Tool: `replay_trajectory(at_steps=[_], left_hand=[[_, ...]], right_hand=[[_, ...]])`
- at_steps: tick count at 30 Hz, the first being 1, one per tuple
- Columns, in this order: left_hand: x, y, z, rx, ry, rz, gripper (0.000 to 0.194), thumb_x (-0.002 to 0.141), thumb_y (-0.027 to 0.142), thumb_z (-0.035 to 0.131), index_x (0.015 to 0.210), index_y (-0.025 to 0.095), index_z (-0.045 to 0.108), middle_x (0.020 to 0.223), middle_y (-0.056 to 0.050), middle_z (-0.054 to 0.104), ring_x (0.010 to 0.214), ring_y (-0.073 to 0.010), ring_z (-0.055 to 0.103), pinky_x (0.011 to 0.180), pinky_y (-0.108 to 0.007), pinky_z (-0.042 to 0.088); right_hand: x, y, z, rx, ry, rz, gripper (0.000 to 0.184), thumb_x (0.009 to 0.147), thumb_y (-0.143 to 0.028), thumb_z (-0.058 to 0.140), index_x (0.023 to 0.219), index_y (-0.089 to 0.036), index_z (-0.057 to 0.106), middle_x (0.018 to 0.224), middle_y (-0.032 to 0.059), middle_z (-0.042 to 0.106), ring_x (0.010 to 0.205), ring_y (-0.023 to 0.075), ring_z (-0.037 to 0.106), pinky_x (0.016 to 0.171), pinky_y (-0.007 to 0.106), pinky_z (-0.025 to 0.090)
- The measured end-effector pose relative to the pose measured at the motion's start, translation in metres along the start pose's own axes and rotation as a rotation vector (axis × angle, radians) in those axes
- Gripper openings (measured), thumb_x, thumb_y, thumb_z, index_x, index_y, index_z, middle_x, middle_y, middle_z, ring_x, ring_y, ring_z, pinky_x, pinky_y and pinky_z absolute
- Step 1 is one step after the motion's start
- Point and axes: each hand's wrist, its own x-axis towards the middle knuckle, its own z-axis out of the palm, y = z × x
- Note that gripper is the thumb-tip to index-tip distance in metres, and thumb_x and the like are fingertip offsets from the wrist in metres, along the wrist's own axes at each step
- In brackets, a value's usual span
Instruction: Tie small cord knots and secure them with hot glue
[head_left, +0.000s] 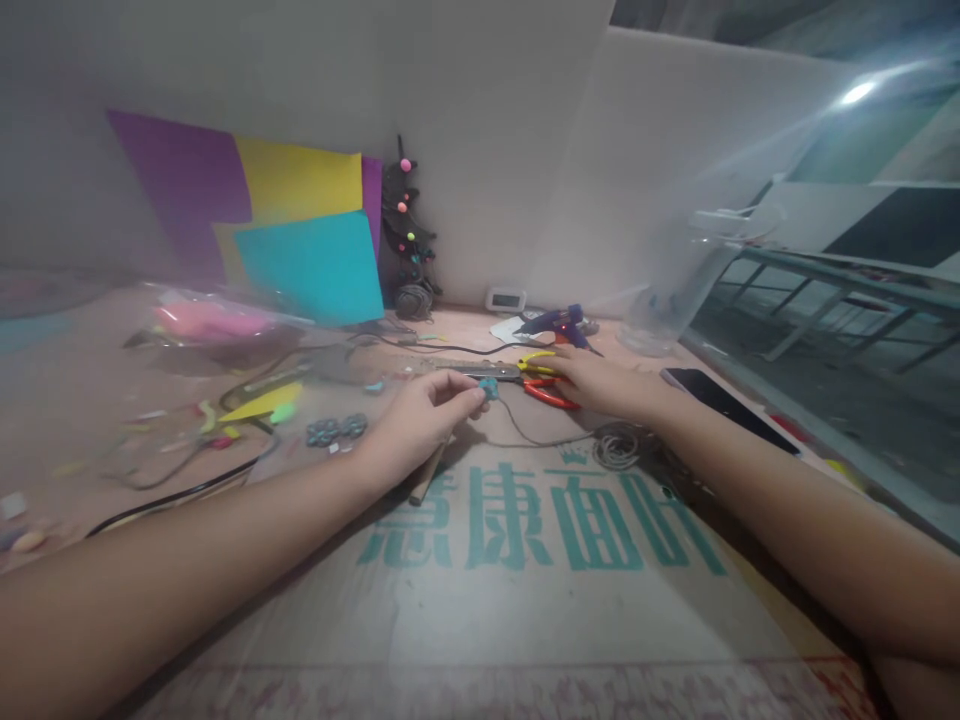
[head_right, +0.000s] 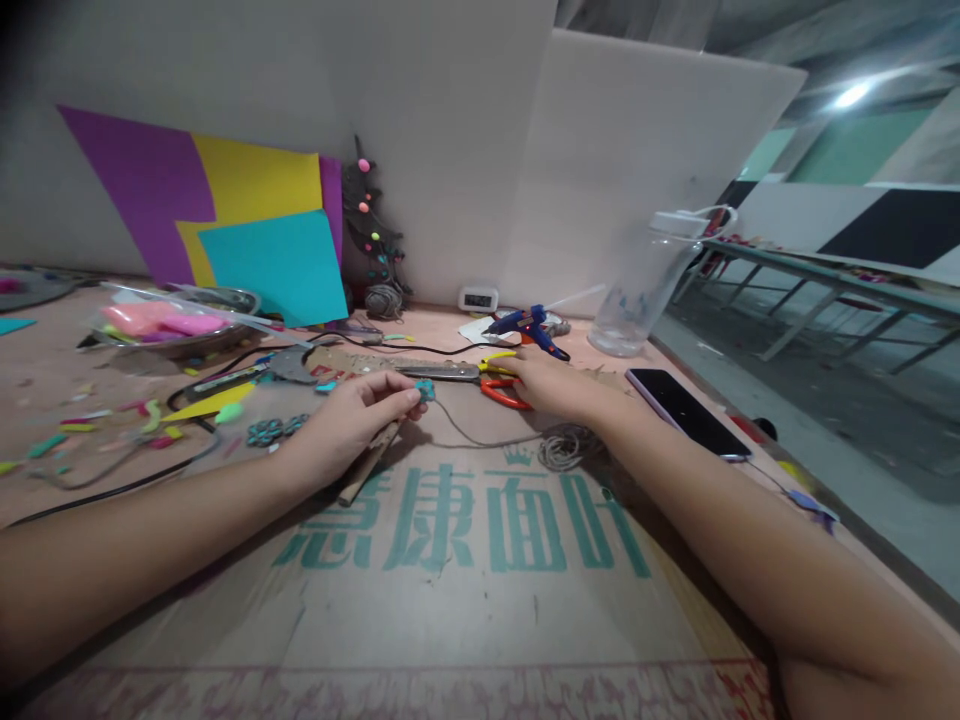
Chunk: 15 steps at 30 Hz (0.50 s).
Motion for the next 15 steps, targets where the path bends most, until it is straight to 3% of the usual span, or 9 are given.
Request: replay_trajectory(at_steps=[5,11,15], left_hand=[[-0.001,0.004,0.001,0.008,-0.020,-0.043,0.025,0.080,0.040,0.064,0.083,0.016,0.060,0.082,-0.003,0.068,0.075,-0.0140,0.063,0.066,-0.024,0.046],[0.001,0.006,0.002,-0.017,-0.006,-0.026,0.023,0.078,0.037,0.065,0.080,0.015,0.060,0.077,-0.002,0.066,0.070,-0.0137,0.061,0.065,-0.024,0.045],[0.004,0.000,0.002,-0.097,0.005,-0.025,0.022,0.077,0.036,0.067,0.079,0.015,0.060,0.073,-0.001,0.064,0.067,-0.0130,0.060,0.063,-0.024,0.045]], right_hand=[[-0.005,0.008,0.000,0.053,0.080,0.033,0.056,0.080,-0.018,0.063,0.135,-0.022,0.054,0.126,0.0140,0.061,0.104,0.0254,0.061,0.087,0.032,0.046],[-0.011,0.021,-0.010,0.180,0.242,0.087,0.055,0.080,-0.035,0.065,0.132,-0.023,0.054,0.116,0.0094,0.067,0.095,0.0267,0.065,0.082,0.035,0.050],[-0.026,0.009,-0.011,0.219,0.381,0.140,0.057,0.079,-0.042,0.066,0.130,-0.023,0.048,0.109,0.0086,0.067,0.090,0.0262,0.064,0.076,0.037,0.051]])
